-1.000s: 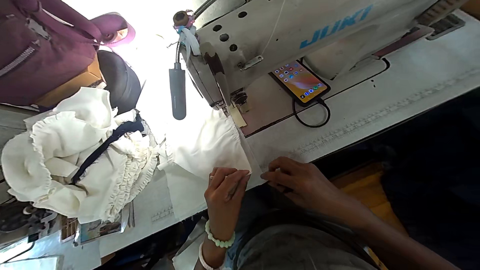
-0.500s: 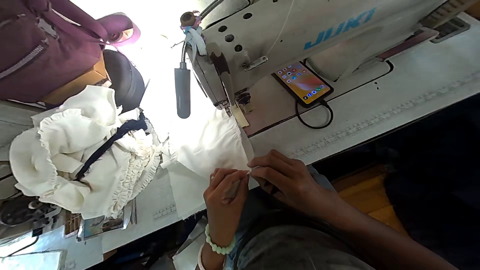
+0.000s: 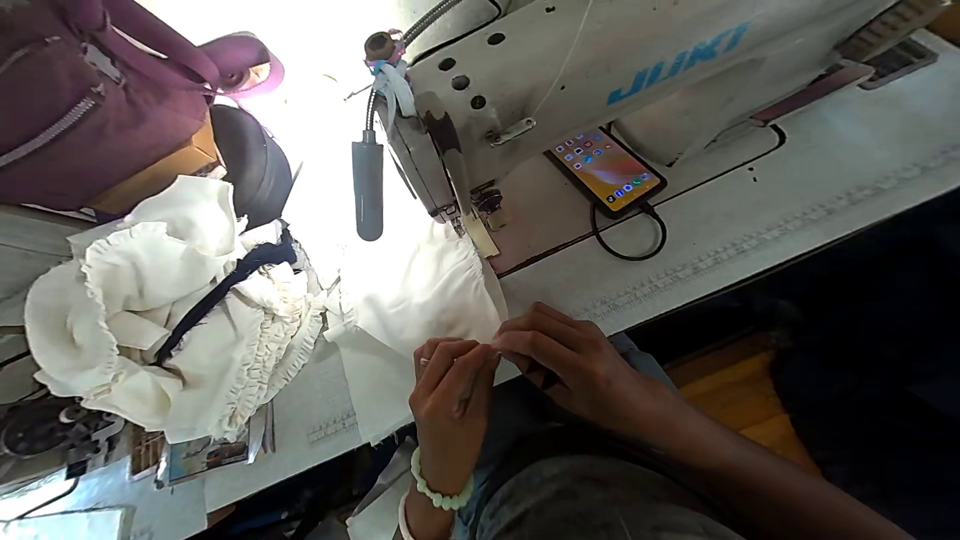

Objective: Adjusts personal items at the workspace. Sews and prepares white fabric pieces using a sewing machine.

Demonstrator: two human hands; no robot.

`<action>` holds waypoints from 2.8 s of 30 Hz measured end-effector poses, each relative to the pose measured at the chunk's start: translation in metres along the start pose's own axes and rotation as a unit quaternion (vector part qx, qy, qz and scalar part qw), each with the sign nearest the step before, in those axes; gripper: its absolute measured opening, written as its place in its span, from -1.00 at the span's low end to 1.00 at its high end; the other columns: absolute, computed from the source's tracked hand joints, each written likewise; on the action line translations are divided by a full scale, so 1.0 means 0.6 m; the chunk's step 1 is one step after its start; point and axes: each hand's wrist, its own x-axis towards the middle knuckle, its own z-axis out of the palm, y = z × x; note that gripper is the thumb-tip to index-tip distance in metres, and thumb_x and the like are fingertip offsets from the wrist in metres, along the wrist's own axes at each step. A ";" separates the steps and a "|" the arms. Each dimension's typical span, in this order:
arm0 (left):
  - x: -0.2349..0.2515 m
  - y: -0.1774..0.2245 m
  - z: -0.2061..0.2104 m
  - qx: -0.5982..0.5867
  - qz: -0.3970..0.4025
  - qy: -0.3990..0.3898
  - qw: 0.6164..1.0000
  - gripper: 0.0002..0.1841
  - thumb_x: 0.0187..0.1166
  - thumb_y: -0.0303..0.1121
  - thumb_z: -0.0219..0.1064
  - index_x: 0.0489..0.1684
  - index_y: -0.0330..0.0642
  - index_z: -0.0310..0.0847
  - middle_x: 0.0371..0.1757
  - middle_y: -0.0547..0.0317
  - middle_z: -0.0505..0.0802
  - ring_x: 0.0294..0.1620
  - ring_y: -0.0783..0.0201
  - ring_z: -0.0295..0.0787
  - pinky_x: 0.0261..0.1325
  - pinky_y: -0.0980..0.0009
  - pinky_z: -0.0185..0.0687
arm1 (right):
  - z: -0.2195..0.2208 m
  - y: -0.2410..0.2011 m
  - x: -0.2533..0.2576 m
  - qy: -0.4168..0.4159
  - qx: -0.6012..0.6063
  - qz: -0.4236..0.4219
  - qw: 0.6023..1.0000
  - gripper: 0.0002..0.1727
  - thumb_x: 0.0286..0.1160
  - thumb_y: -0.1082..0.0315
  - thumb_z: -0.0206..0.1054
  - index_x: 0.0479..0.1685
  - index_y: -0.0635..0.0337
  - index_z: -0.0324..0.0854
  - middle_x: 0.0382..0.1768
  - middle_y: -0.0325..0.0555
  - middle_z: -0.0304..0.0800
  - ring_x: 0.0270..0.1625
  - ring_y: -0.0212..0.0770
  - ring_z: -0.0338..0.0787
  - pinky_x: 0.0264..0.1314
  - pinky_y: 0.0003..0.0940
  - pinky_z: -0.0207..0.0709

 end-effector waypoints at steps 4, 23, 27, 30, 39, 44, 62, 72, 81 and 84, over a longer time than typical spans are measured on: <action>-0.006 -0.006 0.006 0.017 0.039 -0.018 0.999 -0.93 0.57 -0.34 0.44 -0.24 -0.10 0.80 -0.16 0.29 0.88 0.14 0.41 0.72 0.44 0.47 0.42 | -0.005 0.006 -0.022 -0.026 -0.030 0.005 0.999 -0.83 0.66 0.47 0.23 0.05 0.18 0.70 -0.09 -0.01 0.80 -0.14 -0.21 0.73 -0.16 -0.56 0.60; 0.096 -0.011 0.092 0.326 -0.099 -0.103 0.934 -0.74 0.46 -0.26 0.47 -0.27 -0.35 0.78 -0.30 -0.11 0.77 -0.38 -0.01 0.81 -0.39 0.15 0.69 | 0.049 -0.001 -0.088 0.001 -0.160 0.032 0.987 -0.87 0.53 0.51 0.25 -0.18 0.20 0.73 -0.22 -0.01 0.78 -0.25 -0.16 0.76 -0.30 -0.50 0.64; 0.097 -0.021 0.082 0.317 -0.081 -0.089 0.941 -0.84 0.45 -0.35 0.42 -0.36 -0.30 0.78 -0.39 -0.01 0.76 -0.48 0.09 0.77 -0.48 0.20 0.64 | 0.056 0.001 -0.083 0.002 -0.153 0.027 0.988 -0.86 0.51 0.53 0.24 -0.19 0.20 0.73 -0.23 -0.02 0.77 -0.25 -0.17 0.76 -0.34 -0.51 0.63; 0.103 -0.019 0.066 0.264 -0.117 -0.097 0.953 -0.83 0.50 -0.35 0.40 -0.33 -0.30 0.78 -0.37 0.04 0.77 -0.45 0.18 0.75 -0.39 0.24 0.67 | 0.061 0.001 -0.080 0.006 -0.147 0.027 0.989 -0.86 0.50 0.53 0.26 -0.23 0.17 0.74 -0.23 -0.05 0.78 -0.25 -0.18 0.76 -0.35 -0.51 0.62; 0.106 -0.002 0.090 0.302 -0.092 -0.097 0.944 -0.84 0.49 -0.41 0.37 -0.34 -0.36 0.76 -0.39 -0.04 0.75 -0.41 0.06 0.78 -0.38 0.21 0.67 | 0.063 0.001 -0.081 0.009 -0.136 0.038 0.990 -0.84 0.48 0.53 0.27 -0.26 0.15 0.76 -0.26 -0.07 0.76 -0.28 -0.21 0.74 -0.38 -0.53 0.60; 0.106 -0.027 0.052 0.178 -0.156 -0.125 0.964 -0.83 0.58 -0.40 0.34 -0.28 -0.35 0.76 -0.35 0.07 0.76 -0.37 0.32 0.70 -0.24 0.43 0.63 | 0.059 -0.001 -0.084 0.001 -0.130 0.040 0.991 -0.87 0.50 0.52 0.27 -0.25 0.16 0.73 -0.24 -0.06 0.74 -0.26 -0.20 0.74 -0.36 -0.54 0.61; 0.028 -0.065 0.030 0.156 0.040 -0.164 0.973 -0.63 0.65 -0.13 0.33 0.23 -0.13 0.84 0.34 -0.07 0.81 0.39 0.00 0.67 0.44 0.17 0.49 | 0.040 -0.013 -0.086 -0.034 -0.184 0.011 0.982 -0.82 0.57 0.55 0.16 -0.23 0.21 0.70 -0.24 -0.03 0.75 -0.36 -0.20 0.70 -0.42 -0.52 0.57; 0.057 -0.086 0.027 0.225 0.049 -0.181 0.956 -0.58 0.68 -0.01 0.24 0.30 0.00 0.81 0.50 0.09 0.75 0.51 -0.04 0.63 0.47 -0.03 0.41 | 0.042 0.007 -0.058 -0.043 -0.175 0.028 0.983 -0.86 0.50 0.54 0.24 -0.23 0.24 0.74 -0.21 0.01 0.82 -0.31 -0.15 0.83 -0.36 -0.46 0.68; 0.119 -0.130 0.027 0.213 0.052 -0.187 0.958 -0.60 0.69 -0.05 0.26 0.31 -0.03 0.79 0.55 0.07 0.70 0.60 -0.05 0.54 0.50 -0.13 0.43 | 0.058 0.052 -0.004 -0.036 -0.175 0.031 0.983 -0.89 0.41 0.57 0.33 -0.27 0.26 0.76 -0.17 0.05 0.86 -0.30 -0.08 0.86 -0.39 -0.38 0.69; 0.129 -0.134 0.031 0.224 0.063 -0.178 0.956 -0.60 0.66 -0.10 0.30 0.33 -0.06 0.78 0.55 -0.04 0.68 0.62 -0.12 0.51 0.53 -0.14 0.42 | 0.060 0.064 0.008 -0.032 -0.176 0.032 0.983 -0.90 0.39 0.57 0.35 -0.26 0.28 0.78 -0.17 0.07 0.86 -0.28 -0.05 0.87 -0.37 -0.35 0.70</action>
